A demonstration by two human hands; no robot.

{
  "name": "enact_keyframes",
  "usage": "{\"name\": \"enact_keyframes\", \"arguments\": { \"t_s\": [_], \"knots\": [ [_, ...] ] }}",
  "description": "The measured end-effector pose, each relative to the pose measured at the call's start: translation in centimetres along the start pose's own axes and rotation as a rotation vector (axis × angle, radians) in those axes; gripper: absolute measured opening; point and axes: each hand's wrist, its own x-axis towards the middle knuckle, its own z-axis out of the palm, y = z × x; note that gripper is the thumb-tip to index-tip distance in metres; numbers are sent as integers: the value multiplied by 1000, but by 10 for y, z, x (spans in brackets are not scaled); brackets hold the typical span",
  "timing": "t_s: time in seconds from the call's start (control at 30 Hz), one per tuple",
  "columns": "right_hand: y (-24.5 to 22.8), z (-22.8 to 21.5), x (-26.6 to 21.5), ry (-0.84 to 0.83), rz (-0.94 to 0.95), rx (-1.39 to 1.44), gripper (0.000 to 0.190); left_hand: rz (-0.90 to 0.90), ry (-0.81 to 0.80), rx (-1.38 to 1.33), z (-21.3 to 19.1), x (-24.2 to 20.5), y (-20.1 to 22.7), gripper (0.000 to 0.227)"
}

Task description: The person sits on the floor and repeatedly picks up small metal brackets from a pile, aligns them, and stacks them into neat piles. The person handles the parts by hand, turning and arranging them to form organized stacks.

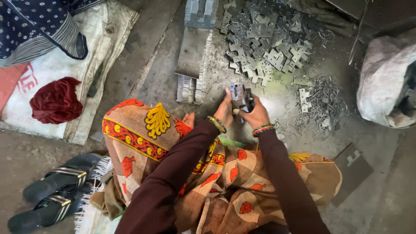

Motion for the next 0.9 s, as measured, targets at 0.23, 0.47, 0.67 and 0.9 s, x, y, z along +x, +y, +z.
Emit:
{"name": "enact_keyframes", "arguments": {
  "t_s": [0.23,0.47,0.67,0.9],
  "knots": [
    [6,-30,1,-62,-339,-592,89,-421,448,1753,22,-27,18,156],
    [36,-3,11,-73,-396,-705,103,-56,221,2182,15,-33,40,157],
    [51,-5,9,-25,-343,-589,118,29,-94,2189,5,-3,54,127],
    [95,4,-18,-1,121,-663,141,39,-187,2154,5,8,53,102]
  ]
}}
